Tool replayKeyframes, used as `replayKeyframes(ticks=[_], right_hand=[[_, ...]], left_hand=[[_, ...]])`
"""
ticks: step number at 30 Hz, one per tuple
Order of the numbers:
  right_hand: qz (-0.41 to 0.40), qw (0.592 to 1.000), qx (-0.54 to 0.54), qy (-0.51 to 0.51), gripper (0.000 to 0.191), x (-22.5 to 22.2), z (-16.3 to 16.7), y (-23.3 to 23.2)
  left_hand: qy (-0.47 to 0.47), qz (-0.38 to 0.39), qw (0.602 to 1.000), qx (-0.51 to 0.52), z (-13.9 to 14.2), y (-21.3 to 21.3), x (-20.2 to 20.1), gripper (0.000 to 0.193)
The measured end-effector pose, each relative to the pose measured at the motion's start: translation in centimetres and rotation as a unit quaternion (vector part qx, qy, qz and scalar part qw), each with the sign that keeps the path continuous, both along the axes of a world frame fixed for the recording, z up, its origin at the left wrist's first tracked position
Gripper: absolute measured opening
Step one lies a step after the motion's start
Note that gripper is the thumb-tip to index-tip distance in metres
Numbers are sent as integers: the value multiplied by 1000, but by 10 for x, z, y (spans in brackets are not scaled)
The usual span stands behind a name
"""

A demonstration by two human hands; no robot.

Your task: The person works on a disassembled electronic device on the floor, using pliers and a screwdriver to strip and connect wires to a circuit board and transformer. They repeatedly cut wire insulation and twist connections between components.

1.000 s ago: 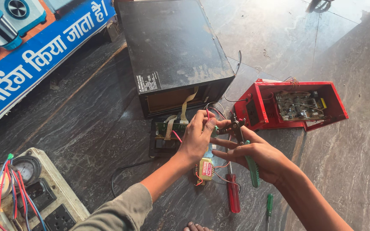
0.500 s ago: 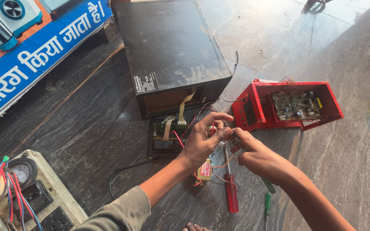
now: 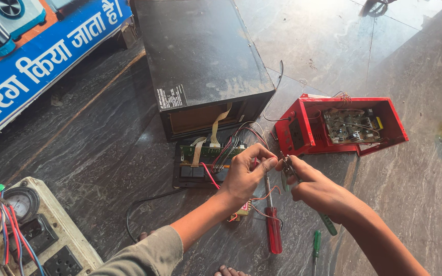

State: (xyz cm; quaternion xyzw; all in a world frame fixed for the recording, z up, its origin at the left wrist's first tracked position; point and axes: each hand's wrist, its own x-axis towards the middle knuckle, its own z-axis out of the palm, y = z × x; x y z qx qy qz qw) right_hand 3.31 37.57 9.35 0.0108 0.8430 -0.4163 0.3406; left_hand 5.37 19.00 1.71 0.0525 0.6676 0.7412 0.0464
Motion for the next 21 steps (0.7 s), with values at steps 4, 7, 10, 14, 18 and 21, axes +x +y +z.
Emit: replayKeyframes(ticks=[4,7,10,14,18,21], right_hand=[[-7,999,-2,32,69,-5,2,7],[50,994,38,92,68,-8,-3,10],[100,986,56,124,67,-11,-19,0],[141,980,123,70,58,-15,-51,-28],[190,970,137,69,69,-29,-83,-68],[240,958,141,73,43,-38,-102,-97]], left_hand=[[22,-106,994,-11,5,0,13,39],[176,-272,926,-196,11,-12,32,46],[340,-204,838,-376,13,-35,49,55],[225,2,916,-333,-5,-87,68,39],[-168,268,914,-254,-54,-131,67,37],[-426,210,874,-98,-94,-145,74,49]])
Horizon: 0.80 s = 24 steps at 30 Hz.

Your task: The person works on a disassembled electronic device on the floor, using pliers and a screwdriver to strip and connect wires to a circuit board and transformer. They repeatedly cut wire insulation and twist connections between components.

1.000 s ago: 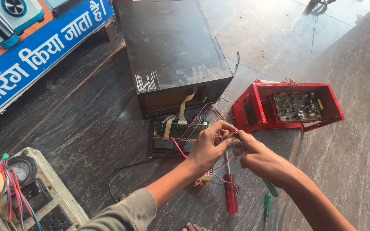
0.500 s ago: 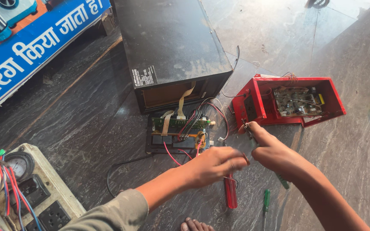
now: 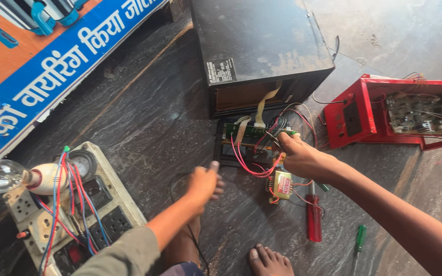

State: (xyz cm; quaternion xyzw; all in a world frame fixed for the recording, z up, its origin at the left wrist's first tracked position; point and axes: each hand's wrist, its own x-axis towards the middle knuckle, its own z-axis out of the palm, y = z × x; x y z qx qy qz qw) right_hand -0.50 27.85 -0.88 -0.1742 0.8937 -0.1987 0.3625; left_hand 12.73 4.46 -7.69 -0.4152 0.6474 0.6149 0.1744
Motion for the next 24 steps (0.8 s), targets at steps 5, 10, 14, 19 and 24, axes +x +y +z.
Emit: replayKeyframes(ticks=[5,10,14,19,24], right_hand=[[43,998,-5,38,38,-7,-19,-25],[-7,998,-47,-31,35,-7,-24,-12],[-129,969,-96,-188,42,-3,-13,-8],[-192,957,-80,-204,50,11,21,-10],[-276,918,-139,-247,64,44,34,15]], left_hand=[[116,7,981,157,-31,22,-29,42],[290,-50,936,193,-14,29,-60,28],[318,-52,925,200,15,27,-75,29],[312,-134,939,61,39,39,-60,24],[338,-183,913,139,44,50,-50,26]])
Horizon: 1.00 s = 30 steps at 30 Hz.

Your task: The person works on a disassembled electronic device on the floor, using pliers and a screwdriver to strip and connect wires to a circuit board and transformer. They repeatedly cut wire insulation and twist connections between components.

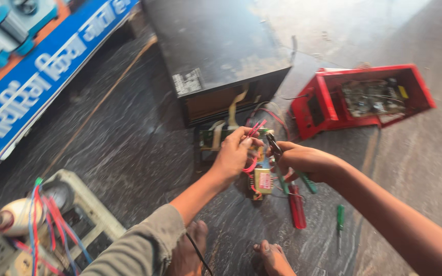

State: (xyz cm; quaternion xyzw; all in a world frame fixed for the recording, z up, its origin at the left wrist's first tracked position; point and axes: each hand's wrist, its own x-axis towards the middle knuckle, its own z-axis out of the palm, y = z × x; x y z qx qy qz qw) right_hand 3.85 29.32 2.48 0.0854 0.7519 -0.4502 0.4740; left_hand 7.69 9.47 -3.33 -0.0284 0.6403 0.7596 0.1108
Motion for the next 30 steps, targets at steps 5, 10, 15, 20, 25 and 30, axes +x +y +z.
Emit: replayKeyframes(ticks=[5,10,15,20,25,30], right_hand=[[-97,994,-57,3,60,18,6,15],[-134,986,-91,28,65,13,21,-2],[-113,988,-89,56,61,4,26,1],[-103,989,-88,52,51,9,17,8],[-103,989,-89,52,56,10,18,7],[-89,991,-82,55,68,11,26,-2]], left_hand=[[44,-60,996,49,17,9,-11,34],[-8,-58,998,24,40,19,-9,44],[30,-31,999,-27,42,32,-13,39],[90,-9,996,-22,34,36,-16,39],[107,-11,990,-96,32,25,-12,36],[75,-10,996,-46,42,19,-12,32]])
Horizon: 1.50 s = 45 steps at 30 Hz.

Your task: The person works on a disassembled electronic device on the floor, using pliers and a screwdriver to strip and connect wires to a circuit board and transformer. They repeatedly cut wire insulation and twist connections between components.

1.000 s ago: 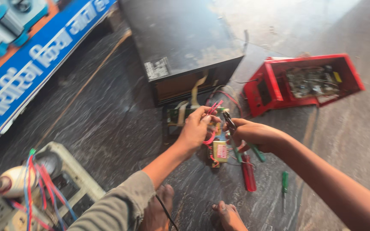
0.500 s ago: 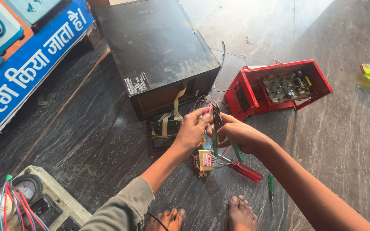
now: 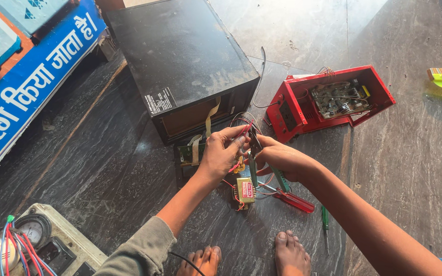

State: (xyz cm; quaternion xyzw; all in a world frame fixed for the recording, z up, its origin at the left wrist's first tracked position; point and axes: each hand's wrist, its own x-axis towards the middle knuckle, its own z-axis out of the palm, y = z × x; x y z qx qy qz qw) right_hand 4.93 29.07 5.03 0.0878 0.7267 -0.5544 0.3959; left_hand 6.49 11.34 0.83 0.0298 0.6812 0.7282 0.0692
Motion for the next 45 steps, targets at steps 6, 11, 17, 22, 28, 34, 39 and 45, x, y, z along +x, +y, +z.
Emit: replayKeyframes(ticks=[6,11,17,22,28,34,39,45], right_hand=[[2,1000,10,14,72,-1,3,-1],[-4,1000,16,9,75,-6,1,1],[19,999,-3,31,79,-4,0,-2],[31,998,-10,45,75,-5,-6,1],[75,989,-3,125,56,-11,-17,-1],[67,993,-20,94,64,-14,-9,-6],[57,996,10,72,61,-13,-4,-5],[49,996,-12,71,65,-14,-9,-2]], left_hand=[[-34,-12,996,84,9,8,-1,32],[13,7,999,46,8,5,-3,28],[7,17,998,65,10,-1,-3,24],[-5,28,999,34,9,-3,-4,23],[26,69,997,-6,7,-3,-10,23],[25,75,997,-16,9,-5,-13,21],[27,65,996,-51,7,-7,-13,19],[12,71,997,-35,0,-8,-15,19]])
